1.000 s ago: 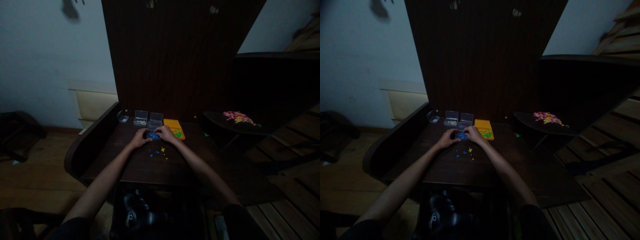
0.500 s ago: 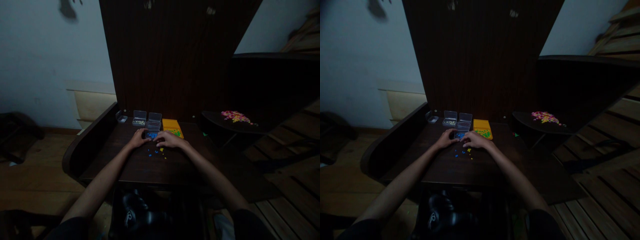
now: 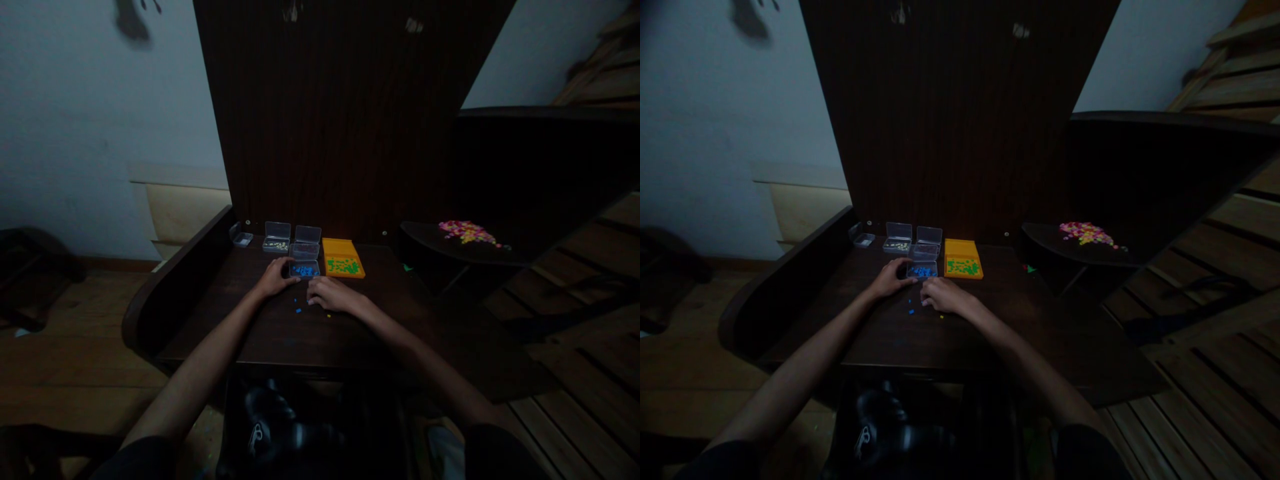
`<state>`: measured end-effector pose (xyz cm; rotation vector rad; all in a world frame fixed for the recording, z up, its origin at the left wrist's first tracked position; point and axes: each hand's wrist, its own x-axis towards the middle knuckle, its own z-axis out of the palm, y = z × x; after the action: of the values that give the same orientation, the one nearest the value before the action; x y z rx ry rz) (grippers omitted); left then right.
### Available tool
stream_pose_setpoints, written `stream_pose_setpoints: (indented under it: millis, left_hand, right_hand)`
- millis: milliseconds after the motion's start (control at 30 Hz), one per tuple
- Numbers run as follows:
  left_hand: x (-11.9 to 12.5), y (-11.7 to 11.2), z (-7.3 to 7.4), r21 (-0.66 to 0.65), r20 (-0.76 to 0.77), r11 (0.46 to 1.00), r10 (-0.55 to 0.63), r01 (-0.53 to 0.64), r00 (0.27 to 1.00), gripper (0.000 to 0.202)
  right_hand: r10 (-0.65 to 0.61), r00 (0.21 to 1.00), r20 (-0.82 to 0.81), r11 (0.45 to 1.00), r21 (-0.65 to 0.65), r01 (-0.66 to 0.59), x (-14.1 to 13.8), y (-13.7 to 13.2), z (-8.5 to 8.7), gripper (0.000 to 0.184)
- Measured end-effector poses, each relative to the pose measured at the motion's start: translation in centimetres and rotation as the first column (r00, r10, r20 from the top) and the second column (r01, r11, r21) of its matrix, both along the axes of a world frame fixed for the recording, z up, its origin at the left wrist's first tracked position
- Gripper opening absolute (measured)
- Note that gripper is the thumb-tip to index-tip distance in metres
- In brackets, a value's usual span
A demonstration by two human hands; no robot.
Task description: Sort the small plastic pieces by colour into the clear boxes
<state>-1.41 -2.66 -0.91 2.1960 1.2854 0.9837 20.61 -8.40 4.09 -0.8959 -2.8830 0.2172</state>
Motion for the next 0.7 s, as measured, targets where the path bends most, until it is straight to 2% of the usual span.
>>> stream_pose_setpoints:
  millis: [167, 300, 500, 700]
  left_hand:
    - [0.0, -0.1, -0.1, -0.012, 0.013, 1.0, 0.019, -0.019, 1.0, 0.061]
    - [0.1, -0.2, 0.1, -0.029, 0.018, 0.999, 0.046, -0.045, 0.999, 0.062]
    - [0.2, -0.3, 0.2, -0.04, 0.027, 0.998, 0.052, -0.05, 0.998, 0.06]
    - [0.1, -0.4, 0.3, -0.01, -0.05, 0.999, 0.038, -0.039, 0.998, 0.057]
  right_hand:
    - [-0.012, 0.999, 0.05, 0.998, 0.065, 0.009, -0.2, -1.0, 0.4, 0.002]
    - [-0.039, 0.997, 0.06, 0.999, 0.034, 0.037, -0.6, -1.5, 0.7, 0.002]
    - [-0.094, 0.994, 0.061, 0.995, 0.028, 0.092, -1.1, -2.4, 1.1, 0.011]
    - [-0.138, 0.983, 0.124, 0.985, 0.12, 0.123, -1.5, -2.6, 0.9, 0.012]
